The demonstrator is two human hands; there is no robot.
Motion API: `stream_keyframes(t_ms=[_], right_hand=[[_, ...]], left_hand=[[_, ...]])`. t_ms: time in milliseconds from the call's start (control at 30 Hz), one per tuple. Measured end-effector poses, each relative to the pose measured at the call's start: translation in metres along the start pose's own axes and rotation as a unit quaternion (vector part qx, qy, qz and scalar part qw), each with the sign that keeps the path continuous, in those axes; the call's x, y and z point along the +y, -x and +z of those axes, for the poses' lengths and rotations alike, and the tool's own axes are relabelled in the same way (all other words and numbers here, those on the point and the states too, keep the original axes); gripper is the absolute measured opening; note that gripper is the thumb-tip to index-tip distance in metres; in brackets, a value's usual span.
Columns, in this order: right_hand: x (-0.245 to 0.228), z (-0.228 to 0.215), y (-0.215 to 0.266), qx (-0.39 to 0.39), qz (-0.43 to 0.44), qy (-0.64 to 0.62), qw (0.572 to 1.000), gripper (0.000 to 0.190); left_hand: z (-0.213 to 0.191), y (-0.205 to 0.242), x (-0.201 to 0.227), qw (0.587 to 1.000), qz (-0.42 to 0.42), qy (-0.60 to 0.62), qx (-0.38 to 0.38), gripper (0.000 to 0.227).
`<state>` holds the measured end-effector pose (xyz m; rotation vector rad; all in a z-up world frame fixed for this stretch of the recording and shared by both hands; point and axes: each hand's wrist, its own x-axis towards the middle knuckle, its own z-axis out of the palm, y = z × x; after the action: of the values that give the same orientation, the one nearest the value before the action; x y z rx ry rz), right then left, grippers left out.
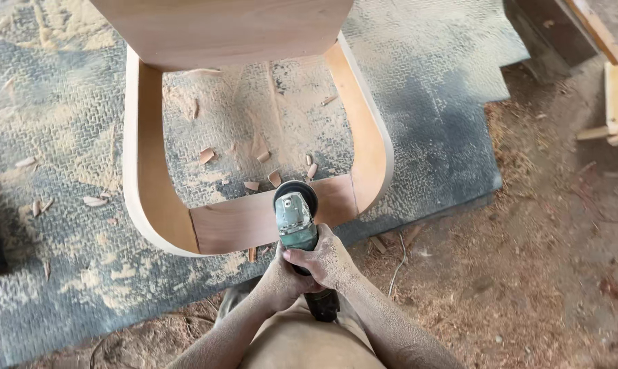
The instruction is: The person uses an angle grinder with a sanding disc to smooth the curved inner edge of a wooden chair frame. The tool is moved along the curve repeatedly, generating wood dust. The person occasionally pauses to wipe the surface with a hand.
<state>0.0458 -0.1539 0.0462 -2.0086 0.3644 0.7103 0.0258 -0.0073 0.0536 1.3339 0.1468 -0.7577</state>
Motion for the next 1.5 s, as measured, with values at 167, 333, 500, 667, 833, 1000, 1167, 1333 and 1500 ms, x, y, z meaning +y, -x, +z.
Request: stream_keyframes(t_ms=[167, 333, 500, 667, 833, 1000, 1167, 1333, 1500], right_hand=[[0.000, 0.021, 0.019, 0.029, -0.036, -0.086, 0.995, 0.083], [0.004, 0.017, 0.016, 0.085, 0.016, -0.028, 0.996, 0.087], [0.001, -0.005, -0.003, 0.127, 0.009, -0.036, 0.991, 0.079], [-0.011, -0.022, -0.010, 0.129, 0.025, -0.025, 0.991, 0.079], [-0.010, -0.030, -0.013, 0.117, 0.067, -0.016, 0.991, 0.082], [0.001, -0.029, -0.016, 0.113, 0.058, -0.012, 0.992, 0.088], [0.006, -0.025, -0.013, 0.103, 0.041, -0.042, 0.993, 0.087], [0.005, -0.028, -0.015, 0.109, 0.020, -0.061, 0.992, 0.086], [0.006, -0.032, -0.018, 0.118, 0.031, -0.043, 0.992, 0.086]], left_hand=[[-0.016, 0.007, -0.002, 0.998, -0.006, -0.003, -0.060, 0.081], [-0.013, -0.008, 0.000, 0.994, -0.041, -0.051, -0.092, 0.083], [-0.011, -0.040, 0.005, 0.987, -0.006, -0.115, -0.111, 0.051], [-0.002, -0.054, 0.020, 0.990, 0.026, -0.100, -0.096, 0.053], [0.004, -0.058, 0.031, 0.990, 0.013, -0.069, -0.119, 0.060], [0.008, -0.057, 0.029, 0.990, -0.014, -0.060, -0.123, 0.059], [0.008, -0.053, 0.026, 0.989, -0.022, -0.107, -0.104, 0.059], [0.009, -0.056, 0.031, 0.993, -0.002, -0.063, -0.098, 0.063], [0.012, -0.058, 0.034, 0.991, 0.002, -0.090, -0.102, 0.060]])
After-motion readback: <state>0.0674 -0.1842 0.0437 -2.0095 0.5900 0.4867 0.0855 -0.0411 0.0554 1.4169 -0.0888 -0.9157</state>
